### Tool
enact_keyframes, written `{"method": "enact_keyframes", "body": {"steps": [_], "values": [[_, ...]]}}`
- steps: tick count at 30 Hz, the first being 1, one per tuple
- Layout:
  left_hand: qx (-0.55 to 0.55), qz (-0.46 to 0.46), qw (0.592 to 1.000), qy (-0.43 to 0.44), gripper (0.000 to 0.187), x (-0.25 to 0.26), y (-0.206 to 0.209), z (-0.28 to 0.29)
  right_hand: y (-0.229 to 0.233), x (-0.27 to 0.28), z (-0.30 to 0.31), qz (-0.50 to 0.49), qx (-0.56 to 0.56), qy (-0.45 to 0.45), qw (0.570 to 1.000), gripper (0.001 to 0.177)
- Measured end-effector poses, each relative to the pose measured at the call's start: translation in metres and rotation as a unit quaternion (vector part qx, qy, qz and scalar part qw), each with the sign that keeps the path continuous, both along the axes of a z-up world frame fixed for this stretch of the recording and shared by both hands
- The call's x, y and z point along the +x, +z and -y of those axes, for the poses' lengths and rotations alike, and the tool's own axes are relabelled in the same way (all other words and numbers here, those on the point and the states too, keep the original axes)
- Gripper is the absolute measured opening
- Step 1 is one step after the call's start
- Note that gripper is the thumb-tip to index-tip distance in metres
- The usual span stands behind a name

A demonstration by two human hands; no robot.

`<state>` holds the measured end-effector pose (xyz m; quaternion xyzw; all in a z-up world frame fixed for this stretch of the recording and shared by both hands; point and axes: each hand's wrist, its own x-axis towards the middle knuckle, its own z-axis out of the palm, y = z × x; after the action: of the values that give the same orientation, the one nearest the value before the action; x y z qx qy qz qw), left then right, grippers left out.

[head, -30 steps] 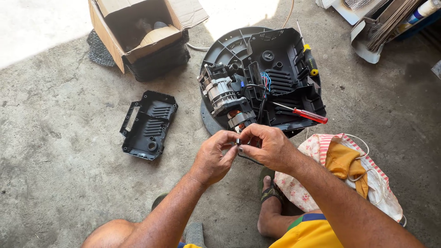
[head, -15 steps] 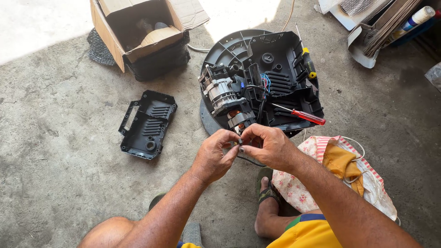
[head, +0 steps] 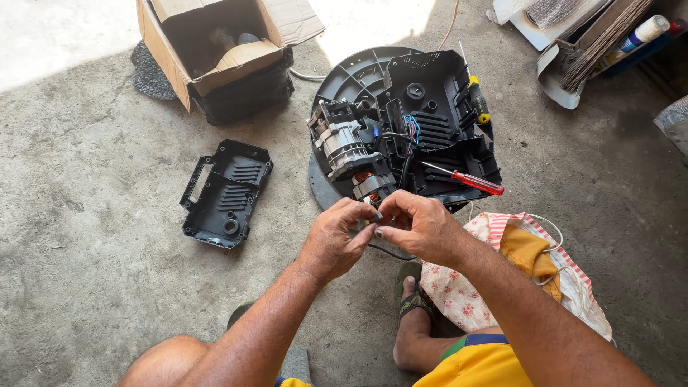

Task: The person uses a screwdriver to adjust components inside a disassembled robotic vacuum cleaner. They then search through a sack and retrieve a black rectangular part, which they fit into the device.

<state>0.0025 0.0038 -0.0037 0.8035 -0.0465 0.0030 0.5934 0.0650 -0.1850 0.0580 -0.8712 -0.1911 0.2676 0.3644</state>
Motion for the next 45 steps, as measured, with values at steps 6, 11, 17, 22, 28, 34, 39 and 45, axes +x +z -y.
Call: {"method": "enact_keyframes", "body": {"steps": [6,11,17,22,28,34,39,45], "values": [[0.006,-0.011,1.000,-0.009,0.015,0.001,0.005,-0.001,0.005,0.000,0.000,0.000,0.004,0.013,1.000,0.026],[0.044,-0.017,0.999,-0.015,0.019,0.000,0.013,0.000,0.019,0.004,0.002,-0.010,-0.027,0.027,0.999,0.037],[0.114,-0.008,0.993,-0.020,0.024,0.002,0.018,0.011,0.024,0.012,0.017,0.018,-0.062,0.025,0.998,0.050],[0.125,0.021,0.992,-0.012,0.031,0.005,0.016,0.017,0.027,0.016,0.034,0.041,-0.066,0.021,0.997,0.057],[0.133,0.071,0.989,0.010,0.034,0.003,0.024,0.013,0.054,0.005,0.053,0.091,-0.055,-0.024,0.994,0.063],[0.133,0.123,0.982,0.048,0.034,-0.006,0.044,0.007,0.080,-0.017,0.067,0.145,0.022,-0.063,0.987,0.064],[0.079,0.144,0.984,0.064,0.029,-0.025,0.064,0.010,0.084,-0.032,0.073,0.193,0.127,-0.074,0.970,0.061],[0.094,0.110,0.986,0.077,0.027,-0.053,0.077,0.002,0.083,-0.076,0.075,0.165,0.167,-0.098,0.967,0.059]]}}
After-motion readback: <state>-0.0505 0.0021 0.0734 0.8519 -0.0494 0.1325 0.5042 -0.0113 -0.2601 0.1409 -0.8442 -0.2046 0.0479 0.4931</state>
